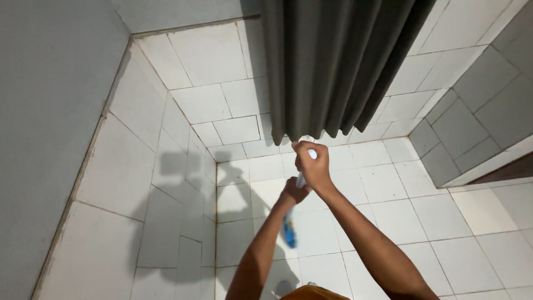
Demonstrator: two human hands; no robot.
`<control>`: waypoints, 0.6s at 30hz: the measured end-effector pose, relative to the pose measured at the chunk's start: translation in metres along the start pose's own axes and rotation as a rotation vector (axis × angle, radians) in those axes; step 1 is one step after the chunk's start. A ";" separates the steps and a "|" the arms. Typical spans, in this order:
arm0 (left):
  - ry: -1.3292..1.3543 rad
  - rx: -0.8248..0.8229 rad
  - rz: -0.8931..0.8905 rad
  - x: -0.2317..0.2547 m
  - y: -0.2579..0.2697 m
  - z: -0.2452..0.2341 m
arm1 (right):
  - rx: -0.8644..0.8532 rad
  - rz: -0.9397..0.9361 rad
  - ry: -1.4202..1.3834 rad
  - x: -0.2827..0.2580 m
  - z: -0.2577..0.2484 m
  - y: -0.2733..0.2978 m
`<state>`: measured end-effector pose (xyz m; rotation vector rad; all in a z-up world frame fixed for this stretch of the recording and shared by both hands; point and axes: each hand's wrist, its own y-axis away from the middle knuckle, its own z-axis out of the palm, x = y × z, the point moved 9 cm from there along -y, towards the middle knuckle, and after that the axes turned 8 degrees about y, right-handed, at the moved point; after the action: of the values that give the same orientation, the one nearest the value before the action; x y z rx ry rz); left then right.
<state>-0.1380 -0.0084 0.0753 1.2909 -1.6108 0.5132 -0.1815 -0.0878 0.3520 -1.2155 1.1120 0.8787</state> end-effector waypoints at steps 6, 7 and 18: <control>-0.041 0.123 -0.104 -0.038 0.041 -0.055 | 0.035 0.167 -0.236 0.062 0.017 0.003; -0.041 0.128 -0.105 -0.054 0.043 -0.058 | 0.032 0.165 -0.237 0.070 0.023 0.006; -0.065 0.184 -0.297 -0.141 0.077 -0.060 | -0.018 0.292 -0.198 0.125 0.055 0.050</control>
<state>-0.1877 0.1362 -0.0028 1.6674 -1.4150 0.4458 -0.1875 -0.0313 0.2182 -0.9697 1.1377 1.2059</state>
